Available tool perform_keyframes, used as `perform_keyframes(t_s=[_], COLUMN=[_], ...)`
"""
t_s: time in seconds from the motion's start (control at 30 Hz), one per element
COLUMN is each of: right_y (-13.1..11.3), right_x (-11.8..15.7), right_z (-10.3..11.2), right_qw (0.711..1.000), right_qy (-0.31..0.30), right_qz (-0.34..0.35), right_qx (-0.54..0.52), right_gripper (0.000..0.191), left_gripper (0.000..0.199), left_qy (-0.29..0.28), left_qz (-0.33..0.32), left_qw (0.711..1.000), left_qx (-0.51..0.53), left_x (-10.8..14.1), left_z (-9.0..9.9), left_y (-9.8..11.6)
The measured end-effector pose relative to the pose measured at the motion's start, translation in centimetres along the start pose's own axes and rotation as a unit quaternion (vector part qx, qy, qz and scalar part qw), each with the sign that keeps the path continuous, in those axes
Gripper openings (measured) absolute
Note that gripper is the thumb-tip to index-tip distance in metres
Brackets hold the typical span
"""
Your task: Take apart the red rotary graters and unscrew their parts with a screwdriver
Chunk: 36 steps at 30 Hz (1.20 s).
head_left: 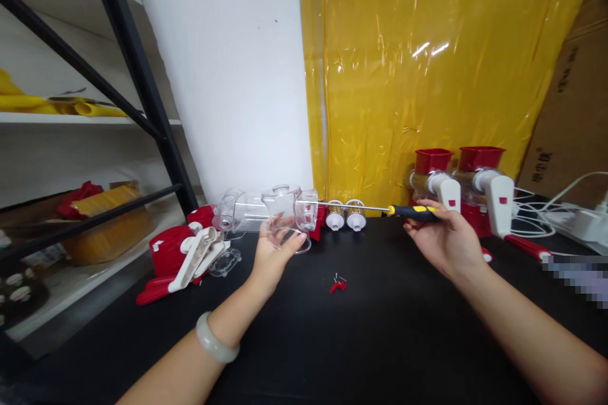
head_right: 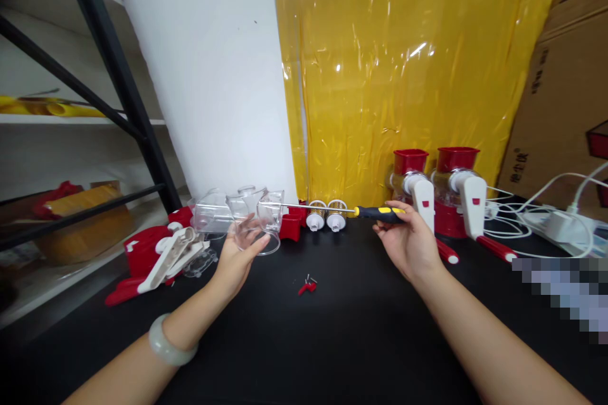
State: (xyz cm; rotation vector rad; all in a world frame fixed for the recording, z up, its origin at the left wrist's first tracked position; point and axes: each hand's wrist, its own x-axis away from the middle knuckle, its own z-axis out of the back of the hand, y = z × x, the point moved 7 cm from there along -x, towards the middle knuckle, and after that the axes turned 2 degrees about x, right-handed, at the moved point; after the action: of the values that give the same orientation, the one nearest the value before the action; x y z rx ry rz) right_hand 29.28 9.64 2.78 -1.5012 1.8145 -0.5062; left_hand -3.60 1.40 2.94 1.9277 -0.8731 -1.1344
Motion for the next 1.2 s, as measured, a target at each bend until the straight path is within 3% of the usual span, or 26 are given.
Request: perform_keyframes(t_s=[0.13,0.27,0.37,0.47,0.6,0.7,0.87,0.97,1.03,1.13,1.2], right_y=[0.1,0.9,2.0,2.3,2.5,2.4,3.6,4.1,4.0,3.6,3.2], right_x=[0.1,-0.5,-0.8,-0.7,-0.3,-0.4,-0.7,-0.8,-0.8,-0.8,-0.7], right_z=[-0.2,0.3,0.5,0.7,0.4,0.4,1.3,1.7,1.6,1.4,1.2], right_qw=[0.999,0.995,0.986,0.993,0.992,0.994,0.98,0.967,0.972,0.989,0.993], right_qy=[-0.029,-0.018,-0.027,-0.025,-0.025,-0.025,-0.02,-0.021,-0.021,-0.011,-0.003], right_qz=[-0.014,0.005,-0.02,-0.053,-0.12,-0.108,-0.121,-0.121,-0.103,-0.104,-0.118], right_qx=[-0.007,0.102,0.166,0.098,-0.023,-0.016,0.155,0.222,0.212,0.102,0.016], right_gripper=[0.019,0.049,0.035,0.015,0.031,0.021,0.067,0.054,0.039,0.022,0.022], left_gripper=[0.064,0.065,0.064,0.062,0.063,0.063,0.066,0.066,0.067,0.067,0.068], left_qy=[-0.002,0.005,0.007,0.009,0.008,0.01,0.009,0.011,0.012,0.012,0.012], left_qz=[-0.008,-0.019,-0.021,-0.021,-0.019,-0.015,-0.017,-0.016,-0.014,-0.016,-0.017], left_qw=[1.0,1.0,0.999,0.999,0.999,0.999,0.999,0.999,0.999,0.999,0.999], left_qx=[-0.009,-0.015,-0.022,-0.031,-0.038,-0.036,-0.032,-0.035,-0.035,-0.031,-0.031], left_x=[-0.2,-0.5,-0.8,-1.0,-1.1,-1.1,-1.1,-1.0,-0.9,-0.9,-0.9], left_z=[0.0,0.3,0.7,1.1,1.2,1.2,1.1,0.9,0.8,0.8,0.8], left_y=[0.7,1.0,0.7,0.4,0.2,0.2,0.4,0.5,0.6,0.7,0.7])
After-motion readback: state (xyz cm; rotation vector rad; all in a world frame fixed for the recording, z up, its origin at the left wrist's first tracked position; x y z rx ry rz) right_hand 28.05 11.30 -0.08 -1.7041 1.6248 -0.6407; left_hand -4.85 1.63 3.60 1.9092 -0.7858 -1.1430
